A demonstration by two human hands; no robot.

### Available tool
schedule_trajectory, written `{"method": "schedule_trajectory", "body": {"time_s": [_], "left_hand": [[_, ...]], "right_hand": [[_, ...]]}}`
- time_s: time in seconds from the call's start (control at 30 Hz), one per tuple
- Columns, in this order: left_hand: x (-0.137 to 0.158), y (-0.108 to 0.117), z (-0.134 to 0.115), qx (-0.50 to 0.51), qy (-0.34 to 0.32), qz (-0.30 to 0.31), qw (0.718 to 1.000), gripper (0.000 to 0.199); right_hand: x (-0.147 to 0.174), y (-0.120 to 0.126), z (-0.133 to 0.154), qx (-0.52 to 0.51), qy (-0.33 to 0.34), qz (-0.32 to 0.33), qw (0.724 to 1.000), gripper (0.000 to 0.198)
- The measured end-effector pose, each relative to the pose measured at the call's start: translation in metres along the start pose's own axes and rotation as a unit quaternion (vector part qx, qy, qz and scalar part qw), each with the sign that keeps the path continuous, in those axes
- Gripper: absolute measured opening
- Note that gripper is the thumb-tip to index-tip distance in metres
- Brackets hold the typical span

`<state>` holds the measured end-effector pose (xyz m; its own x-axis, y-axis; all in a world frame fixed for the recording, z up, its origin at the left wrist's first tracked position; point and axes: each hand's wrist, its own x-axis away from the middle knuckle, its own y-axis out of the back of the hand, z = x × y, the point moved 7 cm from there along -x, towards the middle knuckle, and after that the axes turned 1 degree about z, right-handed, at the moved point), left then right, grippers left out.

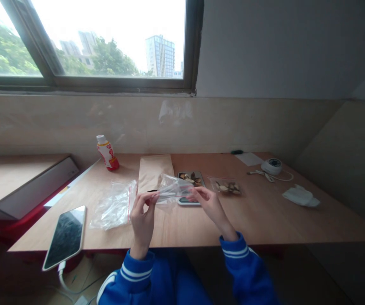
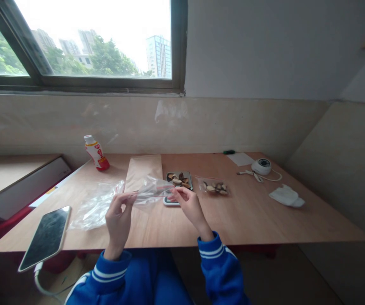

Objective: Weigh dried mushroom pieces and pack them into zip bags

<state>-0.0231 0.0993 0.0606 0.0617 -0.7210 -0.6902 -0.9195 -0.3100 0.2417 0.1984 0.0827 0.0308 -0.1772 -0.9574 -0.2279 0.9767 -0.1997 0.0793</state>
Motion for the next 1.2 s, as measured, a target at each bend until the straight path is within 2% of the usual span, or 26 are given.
{"method": "schedule_trajectory", "body": {"time_s": [0.07, 0.17, 0.23, 0.33, 0.47, 0.6, 0.7, 0.77, 0.9, 0.97, 1.03, 1.1, 1.2], "left_hand": [[-0.003, 0.005, 0.002, -0.017, 0.014, -0.022, 1.0, 0.011], [-0.007, 0.008, 0.001, -0.049, 0.013, -0.05, 0.997, 0.017], [-0.007, 0.007, 0.0, -0.05, 0.004, -0.063, 0.997, 0.02], [-0.006, -0.002, 0.002, -0.008, 0.003, -0.056, 0.998, 0.021], [0.002, -0.022, 0.01, 0.026, 0.027, -0.021, 0.999, 0.02], [0.014, -0.04, 0.013, 0.066, 0.049, 0.003, 0.997, 0.015], [0.02, -0.05, 0.014, 0.082, 0.068, 0.014, 0.994, 0.014], [0.024, -0.057, 0.016, 0.091, 0.082, 0.03, 0.992, 0.015], [0.029, -0.069, 0.018, 0.108, 0.094, 0.052, 0.988, 0.016], [0.03, -0.074, 0.019, 0.113, 0.104, 0.062, 0.986, 0.018], [0.031, -0.077, 0.018, 0.116, 0.11, 0.066, 0.985, 0.02], [0.032, -0.078, 0.016, 0.121, 0.117, 0.058, 0.984, 0.02], [0.034, -0.079, 0.015, 0.14, 0.137, 0.041, 0.98, 0.021]], "right_hand": [[-0.015, 0.015, -0.006, 0.047, 0.047, 0.015, 0.998, 0.046], [-0.038, 0.041, -0.022, 0.215, 0.105, -0.042, 0.97, 0.052], [-0.053, 0.046, -0.042, 0.318, 0.094, -0.018, 0.943, 0.061], [-0.067, 0.044, -0.07, 0.403, 0.054, 0.044, 0.913, 0.065], [-0.069, 0.044, -0.072, 0.458, 0.071, 0.025, 0.886, 0.055], [-0.068, 0.047, -0.062, 0.471, 0.101, -0.02, 0.876, 0.039], [-0.068, 0.052, -0.058, 0.456, 0.111, -0.059, 0.881, 0.035], [-0.068, 0.057, -0.052, 0.405, 0.109, -0.106, 0.902, 0.038], [-0.061, 0.066, -0.023, 0.186, 0.109, -0.209, 0.954, 0.044], [-0.057, 0.056, 0.0, 0.118, 0.119, -0.179, 0.969, 0.045], [-0.053, 0.031, 0.025, 0.127, 0.122, -0.065, 0.982, 0.046], [-0.046, 0.006, 0.044, 0.186, 0.12, 0.04, 0.974, 0.054], [-0.038, -0.014, 0.059, 0.226, 0.134, 0.094, 0.96, 0.067]]}}
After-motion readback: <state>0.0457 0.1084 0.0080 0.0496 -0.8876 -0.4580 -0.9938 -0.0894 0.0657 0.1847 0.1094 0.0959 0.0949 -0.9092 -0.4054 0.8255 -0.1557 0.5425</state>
